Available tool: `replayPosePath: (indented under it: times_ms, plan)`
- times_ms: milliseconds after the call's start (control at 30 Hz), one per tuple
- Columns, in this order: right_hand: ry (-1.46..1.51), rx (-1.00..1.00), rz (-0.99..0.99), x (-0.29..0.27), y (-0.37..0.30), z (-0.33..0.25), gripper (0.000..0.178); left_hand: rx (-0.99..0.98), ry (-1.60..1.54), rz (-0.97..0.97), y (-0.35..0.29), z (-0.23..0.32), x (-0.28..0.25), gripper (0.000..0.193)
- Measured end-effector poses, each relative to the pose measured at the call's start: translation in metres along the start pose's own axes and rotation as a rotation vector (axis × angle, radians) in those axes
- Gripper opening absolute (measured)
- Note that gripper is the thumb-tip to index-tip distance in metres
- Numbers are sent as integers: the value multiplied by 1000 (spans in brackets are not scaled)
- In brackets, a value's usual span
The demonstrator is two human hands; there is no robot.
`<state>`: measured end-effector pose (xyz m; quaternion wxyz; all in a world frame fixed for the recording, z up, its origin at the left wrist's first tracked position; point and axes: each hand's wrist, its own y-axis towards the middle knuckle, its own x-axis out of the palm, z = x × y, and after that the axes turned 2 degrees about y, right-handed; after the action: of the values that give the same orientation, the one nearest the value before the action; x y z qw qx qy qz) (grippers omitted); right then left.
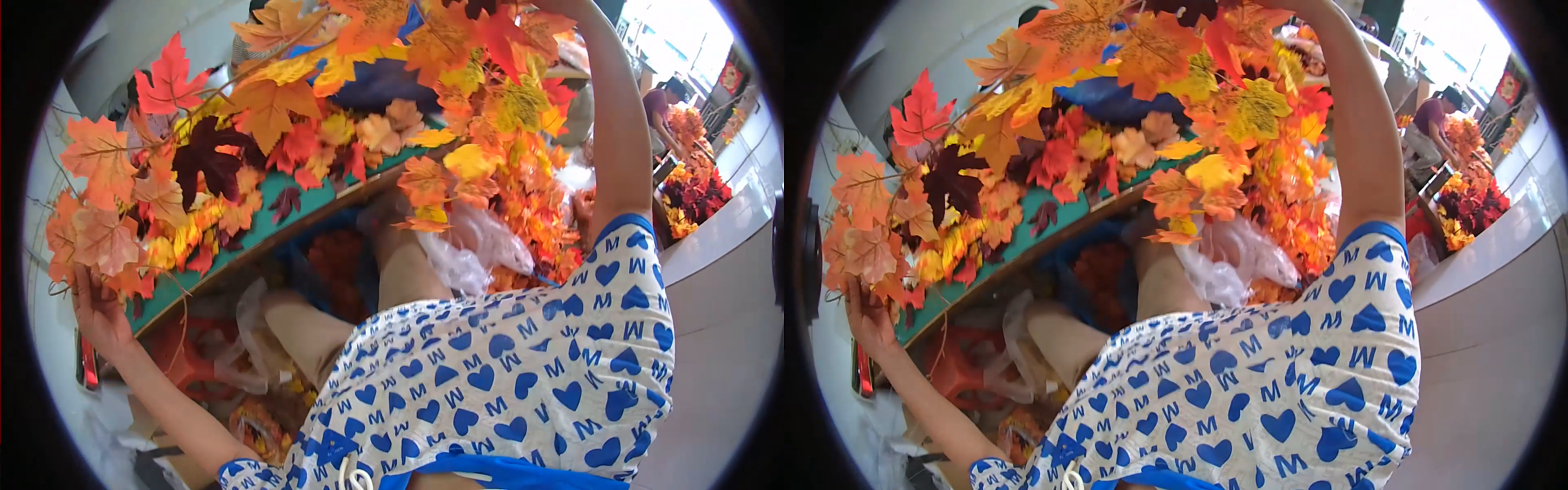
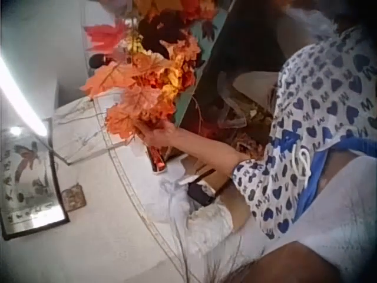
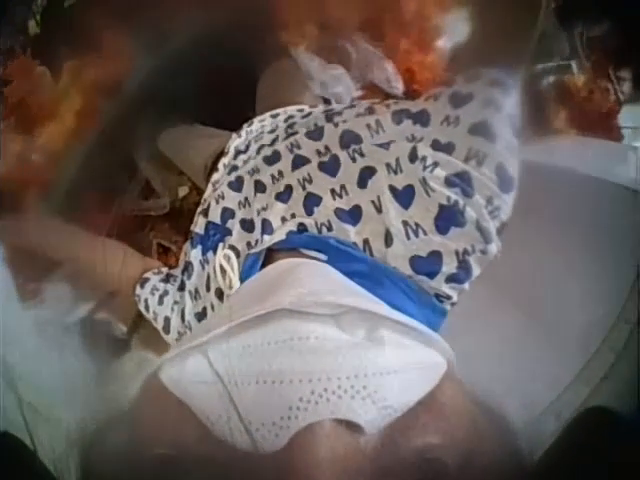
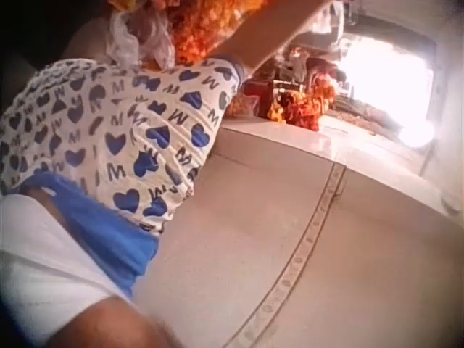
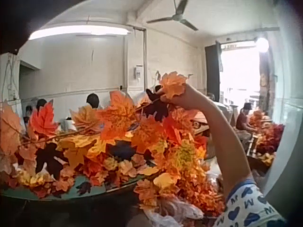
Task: The person assembles artificial autumn leaves onto wire loops or stems by hand.
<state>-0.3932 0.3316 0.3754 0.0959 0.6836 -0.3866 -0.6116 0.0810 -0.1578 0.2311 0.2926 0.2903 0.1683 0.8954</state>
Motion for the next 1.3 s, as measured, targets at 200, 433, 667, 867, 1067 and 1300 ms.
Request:
replayPosePath:
  times_ms: [200,433,667,867,1067,1300]
  plan:
    - [-128,-81,29,14,-7,20,33,-61,-31,-73,2,-67,-18,20]
    - [64,-305,-290,133,-18,5,30,-86,104,2,-14,-23,-98,17]
    - [371,-288,-736,305,-110,-43,26,-169,356,384,-70,-8,-152,20]
    - [346,-126,-890,355,-134,-63,19,-239,348,497,-98,-10,-149,14]
    - [454,-137,-898,376,-142,-73,19,-286,328,572,-104,-32,-163,12]
    - [606,-81,-865,401,-152,-91,17,-338,337,616,-113,-46,-180,13]
